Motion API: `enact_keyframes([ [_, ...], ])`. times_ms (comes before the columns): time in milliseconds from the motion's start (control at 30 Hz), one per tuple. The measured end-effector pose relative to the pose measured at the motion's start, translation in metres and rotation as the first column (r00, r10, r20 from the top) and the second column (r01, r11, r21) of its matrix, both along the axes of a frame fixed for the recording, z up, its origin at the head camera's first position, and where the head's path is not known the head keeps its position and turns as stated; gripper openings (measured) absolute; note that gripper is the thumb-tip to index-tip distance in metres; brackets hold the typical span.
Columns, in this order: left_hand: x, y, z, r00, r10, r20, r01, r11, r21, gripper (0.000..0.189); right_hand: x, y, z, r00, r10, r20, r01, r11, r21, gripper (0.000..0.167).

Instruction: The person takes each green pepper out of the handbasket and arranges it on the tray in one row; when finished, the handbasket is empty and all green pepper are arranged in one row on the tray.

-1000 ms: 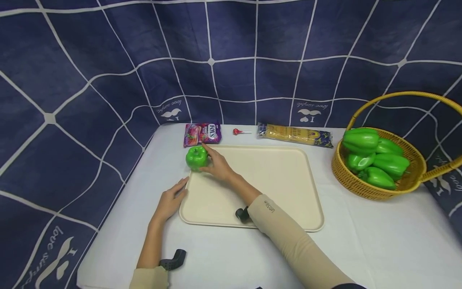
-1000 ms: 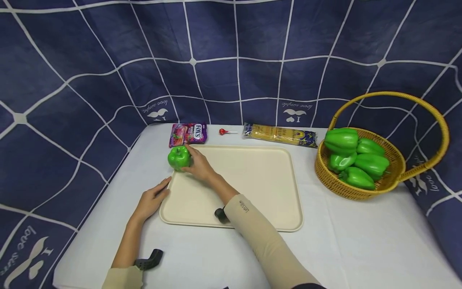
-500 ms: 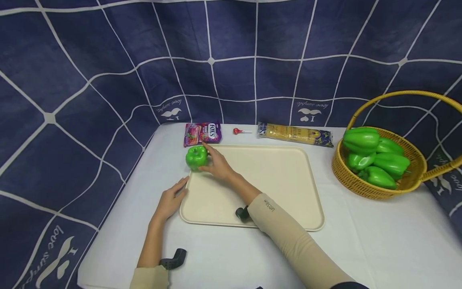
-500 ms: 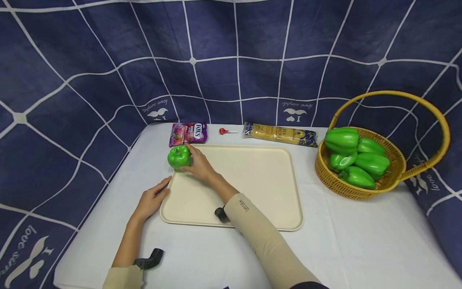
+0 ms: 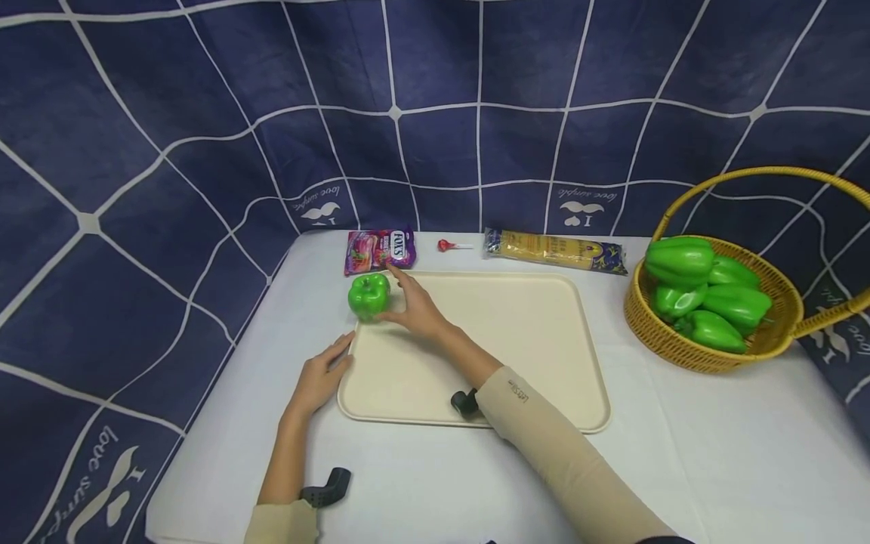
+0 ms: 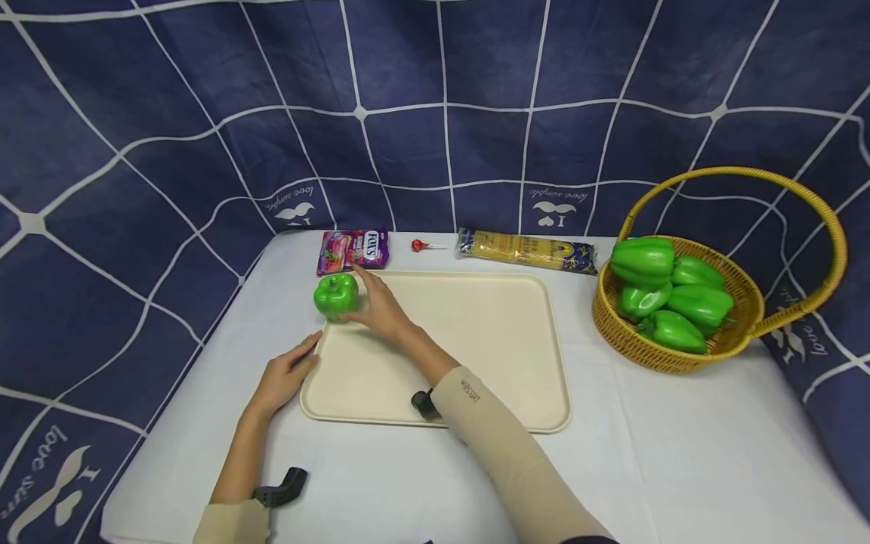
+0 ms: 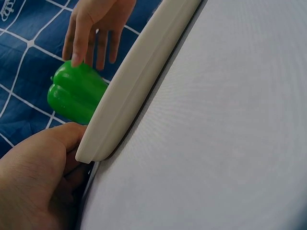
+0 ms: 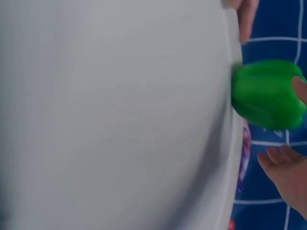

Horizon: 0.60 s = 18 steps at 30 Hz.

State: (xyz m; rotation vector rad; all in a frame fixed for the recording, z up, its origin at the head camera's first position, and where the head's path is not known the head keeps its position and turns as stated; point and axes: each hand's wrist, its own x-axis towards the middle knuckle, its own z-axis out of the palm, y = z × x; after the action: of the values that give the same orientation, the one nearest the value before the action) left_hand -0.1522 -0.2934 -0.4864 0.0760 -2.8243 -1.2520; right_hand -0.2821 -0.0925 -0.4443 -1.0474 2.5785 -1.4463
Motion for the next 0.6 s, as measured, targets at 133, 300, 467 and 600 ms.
enact_keyframes([
  [133,-0.002,0.001,0.0,1.0,0.001,0.005,-0.001,1.0,-0.003,0.044,-0.005,0.025,0.012,1.0,-0.01,-0.001,0.01,0.998,-0.061,0.087],
  [300,-0.003,0.0,0.0,1.0,-0.004,-0.001,0.004,1.0,-0.013,0.045,-0.008,0.073,0.032,0.998,-0.036,-0.045,0.03,0.991,-0.134,0.074],
  [467,-0.003,-0.003,-0.002,1.0,-0.009,-0.009,0.009,1.0,-0.01,0.045,-0.008,0.135,0.049,0.99,-0.1,-0.095,0.087,0.988,-0.13,0.064],
  [600,-0.002,-0.003,-0.002,1.0,-0.012,-0.001,0.012,1.0,-0.008,0.045,-0.003,0.192,0.058,0.975,-0.194,-0.105,0.183,0.978,-0.102,0.058],
])
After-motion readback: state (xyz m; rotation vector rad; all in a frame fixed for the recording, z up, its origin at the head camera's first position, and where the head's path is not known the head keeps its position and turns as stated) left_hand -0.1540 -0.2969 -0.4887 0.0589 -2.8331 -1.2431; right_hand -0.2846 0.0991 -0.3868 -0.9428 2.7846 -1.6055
